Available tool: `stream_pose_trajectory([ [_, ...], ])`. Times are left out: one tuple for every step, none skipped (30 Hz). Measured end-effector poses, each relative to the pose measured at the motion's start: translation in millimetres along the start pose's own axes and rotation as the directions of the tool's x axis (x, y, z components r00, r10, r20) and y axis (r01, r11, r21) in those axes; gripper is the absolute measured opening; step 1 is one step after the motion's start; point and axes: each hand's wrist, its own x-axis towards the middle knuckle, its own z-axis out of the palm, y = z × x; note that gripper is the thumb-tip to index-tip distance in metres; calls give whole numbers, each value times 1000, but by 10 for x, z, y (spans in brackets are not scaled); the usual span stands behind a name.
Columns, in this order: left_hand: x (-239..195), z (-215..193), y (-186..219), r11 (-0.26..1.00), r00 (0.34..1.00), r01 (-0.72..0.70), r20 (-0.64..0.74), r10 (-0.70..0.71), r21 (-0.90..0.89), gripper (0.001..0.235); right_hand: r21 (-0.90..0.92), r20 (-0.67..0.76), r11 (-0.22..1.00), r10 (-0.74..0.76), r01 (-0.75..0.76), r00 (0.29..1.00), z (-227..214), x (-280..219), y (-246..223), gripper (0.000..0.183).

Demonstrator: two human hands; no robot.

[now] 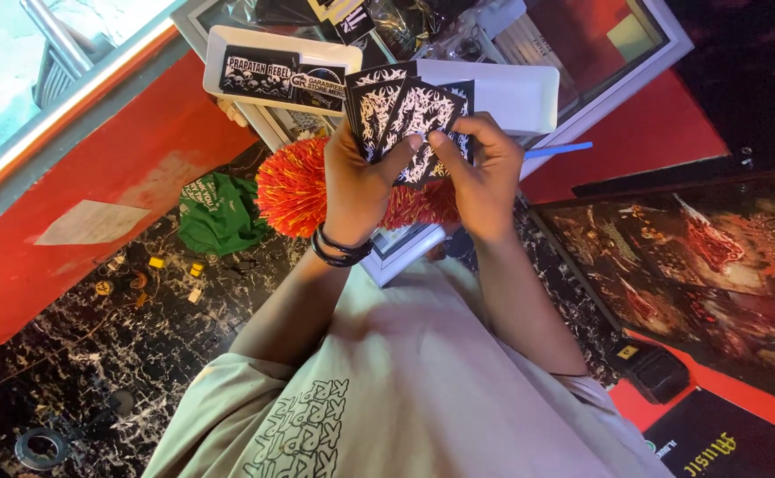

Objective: The person handles several small rectangular cards with black and white designs, placing them into a white rectangular tray. After arranging the cards, the person uses a red fluffy duster to wipe the inside of the tray and the surrounding counter area.

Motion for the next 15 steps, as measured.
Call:
stream_pose_trajectory([
  [-6, -9, -8, 999, 999, 37, 7, -37, -16, 28, -14, 1, 1000, 0, 0, 1000, -15, 1, 28, 10],
  [-24, -18, -23, 999, 999, 38, 6, -38, -15, 28, -14, 2, 1000, 2, -2, 1000, 3, -1, -12, 10],
  [-42, -26, -39, 997, 998, 59, -9, -59, -57, 27, 2, 14, 1000, 14, -14, 1000, 20, -2, -52, 9],
  [-42, -25, -55, 992, 997, 77, -20, -79, -101, 26, 17, 23, 1000, 23, -24, 999, 32, 13, -93, 11],
  [-29, -43, -18, 992, 997, 77, -19, -79, -102, 26, 16, 22, 1000, 23, -23, 1000, 37, 20, -127, 11],
  [-23, -62, 18, 988, 994, 78, -65, -88, -136, 25, -7, -19, 1000, 8, -8, 1000, 41, 24, -161, 14],
  [-17, -83, 53, 982, 989, 78, -111, -98, -170, 24, -30, -58, 1000, -7, 5, 998, 48, 28, -193, 19],
  [5, -142, -7, 982, 989, 79, -114, -99, -172, 24, -31, -56, 1000, -6, 5, 998, 30, 33, -198, 19],
  [27, -204, -64, 979, 983, 67, -158, -98, -193, 27, -1, -86, 999, 33, -33, 996, 15, 39, -204, 20],
  [54, -270, -120, 976, 974, 51, -204, -96, -213, 29, 31, -114, 997, 71, -68, 991, 7, 52, -210, 27],
  [53, -295, -122, 976, 973, 49, -208, -95, -214, 29, 31, -109, 997, 70, -67, 992, 10, 80, -193, 27],
  [65, -330, -119, 977, 965, 61, -237, -109, -203, 29, 75, -92, 992, 112, -106, 989, 29, 126, -174, 30],
  [80, -373, -110, 979, 956, 73, -266, -124, -192, 29, 117, -72, 982, 154, -145, 985, 57, 174, -158, 34],
  [75, -398, -104, 980, 954, 63, -276, -115, -188, 29, 123, -62, 982, 149, -141, 987, 111, 298, -86, 34],
  [71, -425, -95, 980, 940, 97, -307, -148, -175, 27, -69, 11, 993, 97, -96, 995, 172, 423, -19, 22],
])
